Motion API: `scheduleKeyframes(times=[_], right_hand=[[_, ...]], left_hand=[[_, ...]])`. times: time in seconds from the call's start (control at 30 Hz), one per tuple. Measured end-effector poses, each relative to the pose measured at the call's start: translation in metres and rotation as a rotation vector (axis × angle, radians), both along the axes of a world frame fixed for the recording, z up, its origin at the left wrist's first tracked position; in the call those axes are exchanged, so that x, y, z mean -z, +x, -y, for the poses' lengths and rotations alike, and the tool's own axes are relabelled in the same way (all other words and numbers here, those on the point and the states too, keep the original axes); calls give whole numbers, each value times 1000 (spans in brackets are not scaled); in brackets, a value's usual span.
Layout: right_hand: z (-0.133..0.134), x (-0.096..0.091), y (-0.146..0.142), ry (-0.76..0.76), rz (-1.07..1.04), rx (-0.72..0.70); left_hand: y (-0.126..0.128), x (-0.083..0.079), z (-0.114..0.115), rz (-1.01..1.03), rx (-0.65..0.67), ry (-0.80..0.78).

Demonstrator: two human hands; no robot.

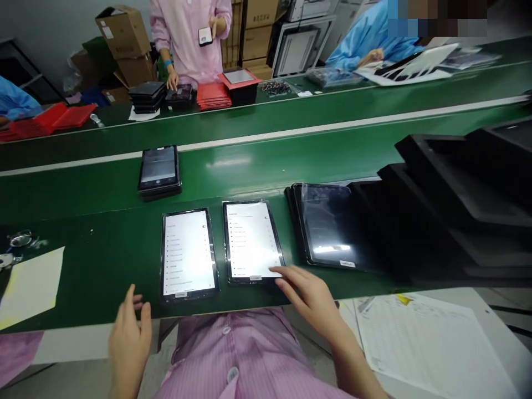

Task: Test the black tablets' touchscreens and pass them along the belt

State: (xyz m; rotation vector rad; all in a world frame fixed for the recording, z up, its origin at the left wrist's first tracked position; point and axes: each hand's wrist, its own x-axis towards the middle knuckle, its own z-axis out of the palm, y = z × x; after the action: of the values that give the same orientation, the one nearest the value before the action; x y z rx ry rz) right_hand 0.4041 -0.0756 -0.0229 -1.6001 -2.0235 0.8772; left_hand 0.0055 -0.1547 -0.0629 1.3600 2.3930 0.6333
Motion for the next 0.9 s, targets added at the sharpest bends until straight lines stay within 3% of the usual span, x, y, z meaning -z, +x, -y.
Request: scheduleKeyframes(times=[0.1,0.2,0.3,0.4,0.53,0.7,0.9], right_hand=[[-35,6,-32,354,224,-181],[-53,21,-51,458,349,-237],[-55,27,-35,470,374,-178],[-49,26,0,556,341,-84],[-41,28,23,632,260,12],[-37,39,2,600,327,-20],[-35,44,-27,490,391,-88]], left_hand=[[13,-10,-18,-314,158,204],[33,-8,-31,-385,281,170],[49,-6,-32,-416,314,131],[56,-6,-27,-363,392,213],[54,-9,-28,-388,305,393],[46,-7,-38,-388,191,496],[46,-7,-41,-416,162,384]])
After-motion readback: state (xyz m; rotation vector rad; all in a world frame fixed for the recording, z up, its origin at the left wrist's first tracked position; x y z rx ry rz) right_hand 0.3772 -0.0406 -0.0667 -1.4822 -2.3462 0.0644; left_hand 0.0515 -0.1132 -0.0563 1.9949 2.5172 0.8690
